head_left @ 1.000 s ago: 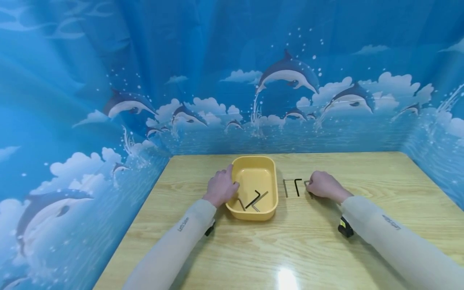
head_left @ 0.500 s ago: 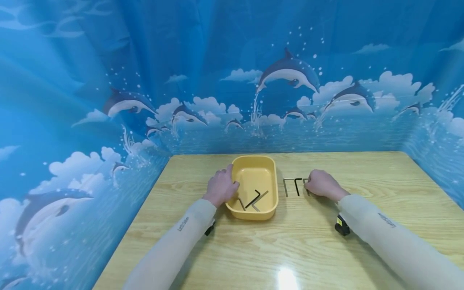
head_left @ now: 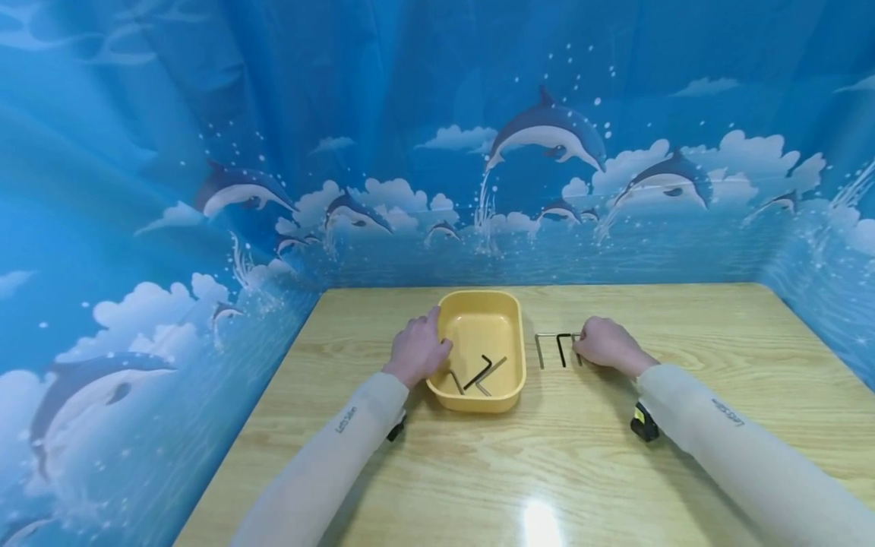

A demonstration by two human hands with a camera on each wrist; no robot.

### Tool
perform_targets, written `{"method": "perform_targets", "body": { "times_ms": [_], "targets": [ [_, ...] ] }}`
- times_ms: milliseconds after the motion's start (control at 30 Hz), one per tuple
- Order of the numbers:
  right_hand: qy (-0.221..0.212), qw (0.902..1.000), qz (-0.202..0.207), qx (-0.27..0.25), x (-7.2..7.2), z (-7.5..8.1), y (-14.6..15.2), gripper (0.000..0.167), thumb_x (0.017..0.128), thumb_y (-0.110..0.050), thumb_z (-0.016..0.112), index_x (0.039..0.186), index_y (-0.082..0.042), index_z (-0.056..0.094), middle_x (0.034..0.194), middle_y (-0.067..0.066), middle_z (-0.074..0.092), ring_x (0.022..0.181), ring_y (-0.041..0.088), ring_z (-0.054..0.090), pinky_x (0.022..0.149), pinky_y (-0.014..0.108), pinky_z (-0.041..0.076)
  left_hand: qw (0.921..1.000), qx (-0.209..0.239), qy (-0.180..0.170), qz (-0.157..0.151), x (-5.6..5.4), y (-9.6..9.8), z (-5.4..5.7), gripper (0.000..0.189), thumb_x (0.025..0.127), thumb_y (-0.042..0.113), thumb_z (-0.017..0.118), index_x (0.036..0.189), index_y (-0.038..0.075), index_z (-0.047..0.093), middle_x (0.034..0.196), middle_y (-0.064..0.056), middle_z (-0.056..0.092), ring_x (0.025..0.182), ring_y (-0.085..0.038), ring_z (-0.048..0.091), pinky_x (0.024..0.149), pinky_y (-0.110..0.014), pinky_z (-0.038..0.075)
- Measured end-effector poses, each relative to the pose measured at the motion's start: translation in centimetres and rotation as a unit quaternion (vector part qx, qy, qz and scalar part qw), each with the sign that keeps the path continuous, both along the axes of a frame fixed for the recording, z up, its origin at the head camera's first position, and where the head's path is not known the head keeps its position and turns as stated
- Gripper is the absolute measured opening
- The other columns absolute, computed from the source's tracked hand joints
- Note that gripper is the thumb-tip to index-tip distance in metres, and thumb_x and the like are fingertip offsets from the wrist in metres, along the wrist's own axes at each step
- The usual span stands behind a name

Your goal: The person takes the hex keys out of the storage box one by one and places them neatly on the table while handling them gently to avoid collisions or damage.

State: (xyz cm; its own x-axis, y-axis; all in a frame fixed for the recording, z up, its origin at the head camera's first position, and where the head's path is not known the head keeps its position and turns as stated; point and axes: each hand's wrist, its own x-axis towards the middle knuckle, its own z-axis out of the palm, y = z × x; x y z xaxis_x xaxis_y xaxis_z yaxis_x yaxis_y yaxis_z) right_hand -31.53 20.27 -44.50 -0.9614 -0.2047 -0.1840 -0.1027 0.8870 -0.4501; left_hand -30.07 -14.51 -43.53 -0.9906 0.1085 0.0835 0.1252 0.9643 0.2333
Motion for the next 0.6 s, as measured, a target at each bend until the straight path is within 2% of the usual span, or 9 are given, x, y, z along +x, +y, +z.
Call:
{"method": "perform_targets", "body": {
  "times_ms": [500,600],
  "targets": [
    [-0.003,1.0,-0.002,-0.005,0.07,0.24,0.22,0.046,0.096,-0.021,0.054,0.051,-0.02,0.045,0.045,-0.007,0.031,0.041,0.009,0.027,0.046,0.026,0.033,1.0,0.001,0.002,0.0,0.08,0.12,0.28,0.068,0.097,0.035,0.057,0.155,0.011,0.033,0.135,-0.019,0.06,0.122,-0.035,0.058,0.097,-0.052,0.052],
    [-0.008,1.0,-0.002,-0.002,0.24,0.42,0.14,0.045,0.097,-0.025,0.054,0.052,-0.016,0.054,0.045,-0.007,0.035,0.041,0.009,0.031,0.046,0.027,0.034,1.0,0.001,0.002,-0.001,0.01,0.09,0.08,0.068,0.096,0.036,0.056,0.155,0.012,0.033,0.135,-0.019,0.06,0.122,-0.035,0.058,0.096,-0.052,0.053]
  ]
}}
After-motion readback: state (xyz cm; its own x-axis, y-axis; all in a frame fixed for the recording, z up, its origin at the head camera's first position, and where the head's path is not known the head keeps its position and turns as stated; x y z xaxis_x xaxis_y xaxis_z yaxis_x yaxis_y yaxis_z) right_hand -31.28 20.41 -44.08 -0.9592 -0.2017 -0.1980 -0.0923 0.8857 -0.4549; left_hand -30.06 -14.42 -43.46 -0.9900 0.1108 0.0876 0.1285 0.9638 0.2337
